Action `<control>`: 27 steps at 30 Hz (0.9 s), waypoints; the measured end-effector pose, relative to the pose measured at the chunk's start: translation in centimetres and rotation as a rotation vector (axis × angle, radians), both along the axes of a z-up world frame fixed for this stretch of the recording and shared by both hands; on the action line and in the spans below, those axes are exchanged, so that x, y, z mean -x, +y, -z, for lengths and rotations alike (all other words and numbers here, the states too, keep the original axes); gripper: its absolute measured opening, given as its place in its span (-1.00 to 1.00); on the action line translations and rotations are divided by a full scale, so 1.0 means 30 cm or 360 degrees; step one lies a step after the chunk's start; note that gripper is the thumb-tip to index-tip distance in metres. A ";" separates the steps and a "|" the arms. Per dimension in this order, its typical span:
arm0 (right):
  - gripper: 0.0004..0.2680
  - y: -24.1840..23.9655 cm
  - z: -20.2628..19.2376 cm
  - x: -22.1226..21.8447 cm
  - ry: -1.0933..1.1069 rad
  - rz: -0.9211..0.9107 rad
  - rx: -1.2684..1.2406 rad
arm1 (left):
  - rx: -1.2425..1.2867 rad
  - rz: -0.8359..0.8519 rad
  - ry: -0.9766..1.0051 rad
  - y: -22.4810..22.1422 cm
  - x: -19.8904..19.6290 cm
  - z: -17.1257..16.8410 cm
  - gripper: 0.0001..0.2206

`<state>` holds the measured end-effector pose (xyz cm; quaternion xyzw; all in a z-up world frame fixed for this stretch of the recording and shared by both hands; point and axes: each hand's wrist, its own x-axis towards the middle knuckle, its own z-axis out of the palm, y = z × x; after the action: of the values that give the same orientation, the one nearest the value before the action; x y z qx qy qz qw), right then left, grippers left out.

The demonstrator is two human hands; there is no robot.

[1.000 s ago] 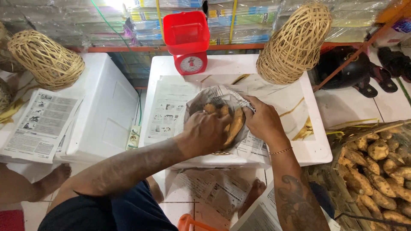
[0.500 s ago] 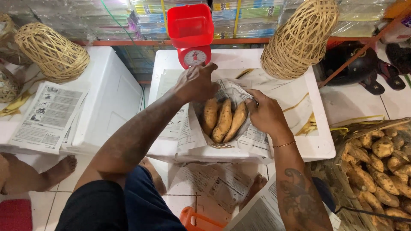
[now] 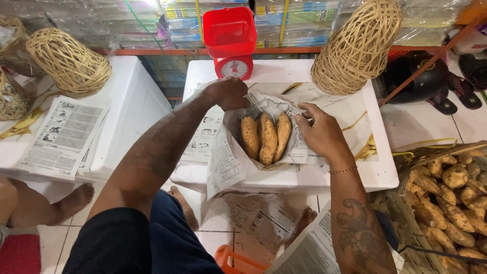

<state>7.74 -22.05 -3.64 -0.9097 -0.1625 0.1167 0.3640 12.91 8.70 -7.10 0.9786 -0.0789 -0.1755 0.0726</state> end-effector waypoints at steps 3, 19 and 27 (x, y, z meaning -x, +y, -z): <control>-0.65 0.003 -0.026 0.019 0.0050 -0.0003 0.0077 | 0.0134 -0.0069 0.0217 0.029 0.075 -0.092 -0.54; -0.71 0.030 -0.114 0.117 -0.0126 -0.0062 0.0212 | 0.2006 -0.1389 0.0481 -0.029 0.539 -0.126 -0.60; -0.72 0.064 -0.166 0.139 0.0174 0.0067 0.0586 | 0.2272 -0.1591 0.0159 -0.143 0.713 -0.102 -0.80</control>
<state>3.55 -20.13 1.35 -0.9564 -0.0994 0.1859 0.2021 -8.47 4.41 -4.05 0.6104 0.2718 -0.0744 0.7402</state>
